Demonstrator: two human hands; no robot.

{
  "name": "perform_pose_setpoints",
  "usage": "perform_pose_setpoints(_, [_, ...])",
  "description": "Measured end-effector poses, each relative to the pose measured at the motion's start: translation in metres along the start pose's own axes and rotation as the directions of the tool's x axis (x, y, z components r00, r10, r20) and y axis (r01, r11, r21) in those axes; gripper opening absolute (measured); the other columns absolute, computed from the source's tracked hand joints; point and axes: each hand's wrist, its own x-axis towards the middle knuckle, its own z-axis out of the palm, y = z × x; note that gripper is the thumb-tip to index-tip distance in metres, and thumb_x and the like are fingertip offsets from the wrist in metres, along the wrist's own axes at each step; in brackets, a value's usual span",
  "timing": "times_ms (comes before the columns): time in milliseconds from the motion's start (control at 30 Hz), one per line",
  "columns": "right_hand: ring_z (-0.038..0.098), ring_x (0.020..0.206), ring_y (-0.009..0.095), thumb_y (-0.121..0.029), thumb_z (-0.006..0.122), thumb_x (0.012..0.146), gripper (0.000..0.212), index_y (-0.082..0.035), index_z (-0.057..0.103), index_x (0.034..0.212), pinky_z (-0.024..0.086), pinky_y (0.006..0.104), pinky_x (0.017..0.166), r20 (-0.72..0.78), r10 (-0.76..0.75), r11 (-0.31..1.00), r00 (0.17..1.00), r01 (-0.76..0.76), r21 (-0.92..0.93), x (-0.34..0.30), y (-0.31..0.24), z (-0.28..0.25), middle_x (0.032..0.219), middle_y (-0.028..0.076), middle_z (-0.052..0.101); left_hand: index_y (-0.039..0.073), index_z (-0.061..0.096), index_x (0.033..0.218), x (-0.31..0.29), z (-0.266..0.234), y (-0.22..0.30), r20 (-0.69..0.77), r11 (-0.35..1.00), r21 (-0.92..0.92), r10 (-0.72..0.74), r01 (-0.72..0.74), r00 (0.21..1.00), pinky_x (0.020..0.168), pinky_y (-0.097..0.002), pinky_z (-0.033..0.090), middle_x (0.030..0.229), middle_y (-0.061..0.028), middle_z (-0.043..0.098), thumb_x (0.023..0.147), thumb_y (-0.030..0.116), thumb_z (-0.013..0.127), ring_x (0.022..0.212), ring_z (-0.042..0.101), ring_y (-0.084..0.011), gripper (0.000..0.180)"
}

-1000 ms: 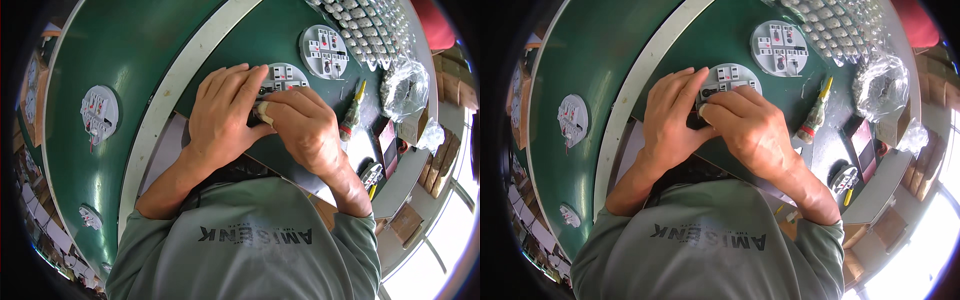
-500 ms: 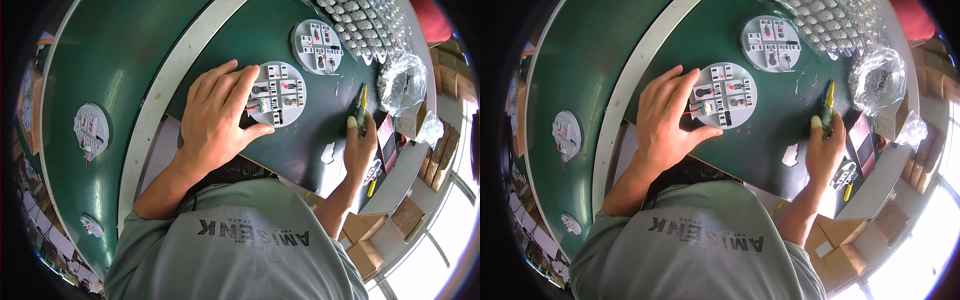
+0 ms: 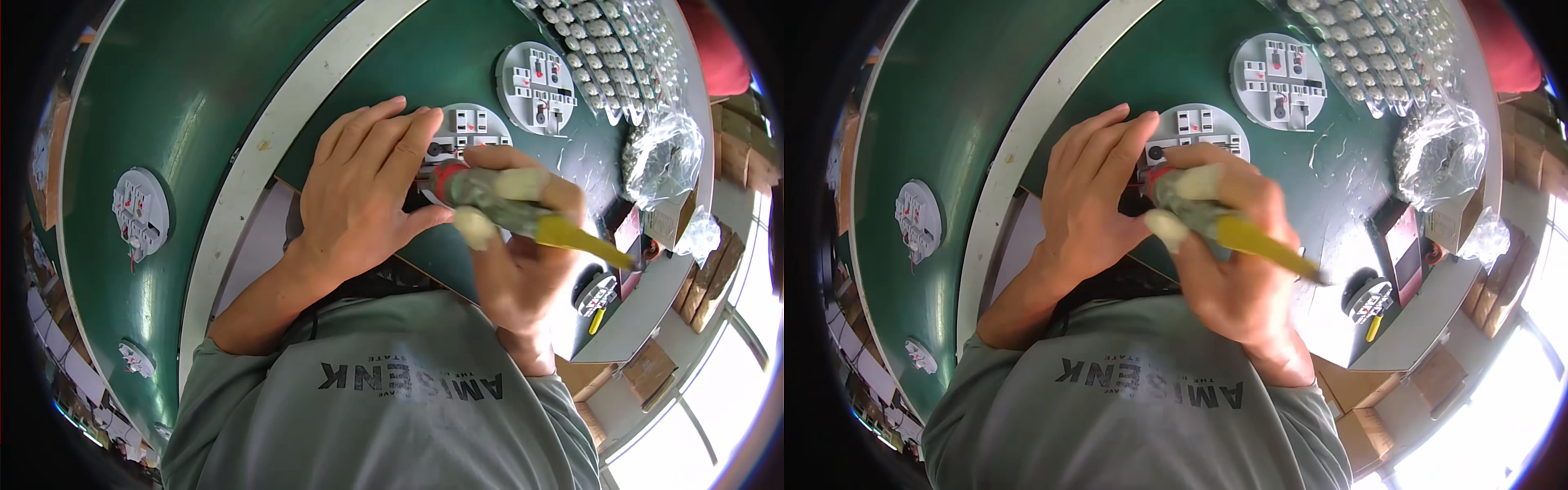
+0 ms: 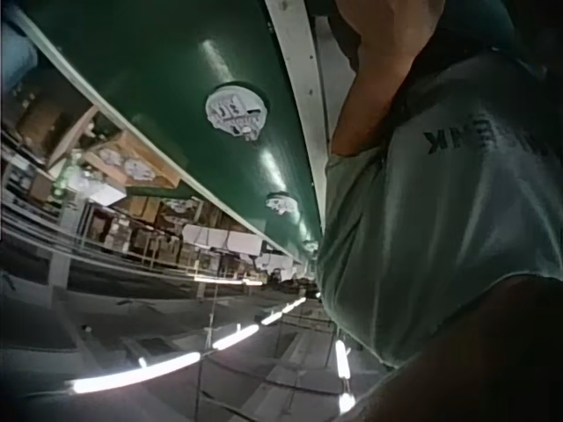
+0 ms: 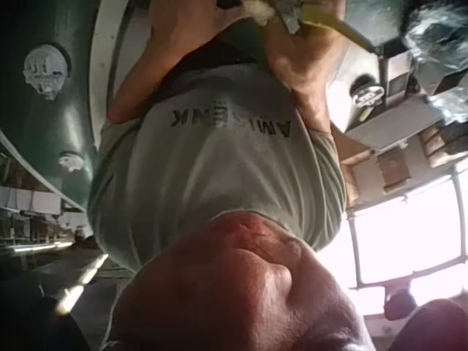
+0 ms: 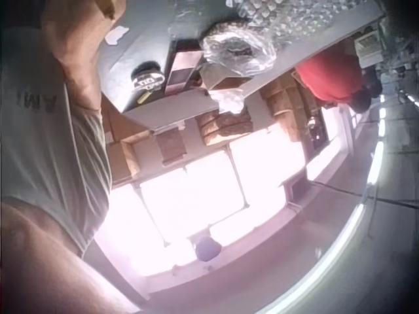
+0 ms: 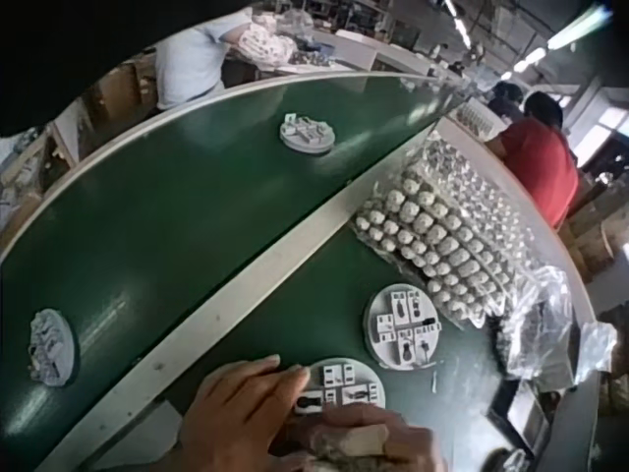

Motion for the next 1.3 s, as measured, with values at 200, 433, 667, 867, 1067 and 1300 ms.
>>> perform_pose_setpoints(200, [0.071,0.108,0.030,0.008,0.076,0.090,0.048,0.001,0.048,0.129,0.059,0.0389,0.093,0.059,-0.098,0.924,0.993,0.113,-0.366,-0.009,0.013,0.013,0.131,0.027,0.066,0.003,0.059,0.146,0.008,0.003,-0.001,-0.019,0.998,-0.002,0.056,-0.056,0.998,0.111,-0.0479,0.046,0.129,-0.0107,0.068,0.063,0.033,0.095,0.132,0.060,-0.0324,0.095])
perform_pose_setpoints(433, [0.070,0.111,0.028,0.004,0.073,0.095,0.046,0.000,0.046,0.132,0.058,0.0391,0.095,-0.233,-0.059,0.988,0.971,0.024,-0.150,-0.010,0.012,-0.025,0.132,0.025,0.066,0.005,0.062,0.145,0.011,0.005,-0.002,0.013,0.998,-0.035,0.051,-0.051,0.999,0.109,-0.0475,0.046,0.131,-0.0115,0.069,0.066,0.038,0.095,0.131,0.062,-0.0335,0.092])
perform_pose_setpoints(667, [0.067,0.118,0.030,0.000,0.071,0.099,0.044,-0.002,0.045,0.133,0.056,0.0431,0.101,-0.230,0.037,0.990,0.972,-0.067,-0.126,0.005,0.010,-0.023,0.132,0.026,0.064,0.005,0.061,0.147,0.016,0.004,-0.005,0.031,0.999,-0.025,0.022,-0.021,0.999,0.110,-0.0474,0.045,0.134,-0.0106,0.069,0.063,0.036,0.096,0.133,0.060,-0.0333,0.096])
perform_pose_setpoints(867, [0.070,0.107,0.025,0.004,0.074,0.095,0.047,-0.001,0.047,0.132,0.058,0.0348,0.091,-0.239,-0.203,0.914,0.950,0.096,-0.393,-0.006,0.045,-0.003,0.127,0.021,0.066,0.006,0.061,0.146,0.022,0.006,-0.005,0.035,0.999,-0.032,0.040,-0.039,0.999,0.110,-0.0471,0.046,0.134,-0.0093,0.068,0.056,0.031,0.100,0.131,0.061,-0.0316,0.101])
perform_pose_setpoints(1067, [0.068,0.108,0.023,-0.004,0.072,0.101,0.038,-0.002,0.047,0.131,0.056,0.0366,0.096,-0.339,0.080,0.996,0.937,-0.088,-0.008,0.007,0.027,-0.025,0.127,0.021,0.068,0.006,0.058,0.149,0.025,0.011,-0.010,0.036,0.998,-0.047,0.046,-0.044,0.998,0.112,-0.0485,0.044,0.138,-0.0105,0.067,0.061,0.029,0.099,0.134,0.059,-0.0352,0.100])
perform_pose_setpoints(1300, [0.071,0.093,0.014,-0.013,0.068,0.105,0.033,-0.001,0.060,0.134,0.057,0.0297,0.077,-0.636,0.342,0.697,0.692,-0.641,-0.322,-0.010,0.010,-0.098,0.103,0.013,0.073,0.008,0.070,0.131,0.046,0.014,0.010,-0.016,0.991,-0.070,0.115,-0.116,0.993,0.112,-0.0519,0.042,0.135,-0.0084,0.068,0.068,0.026,0.098,0.135,0.057,-0.0390,0.071])
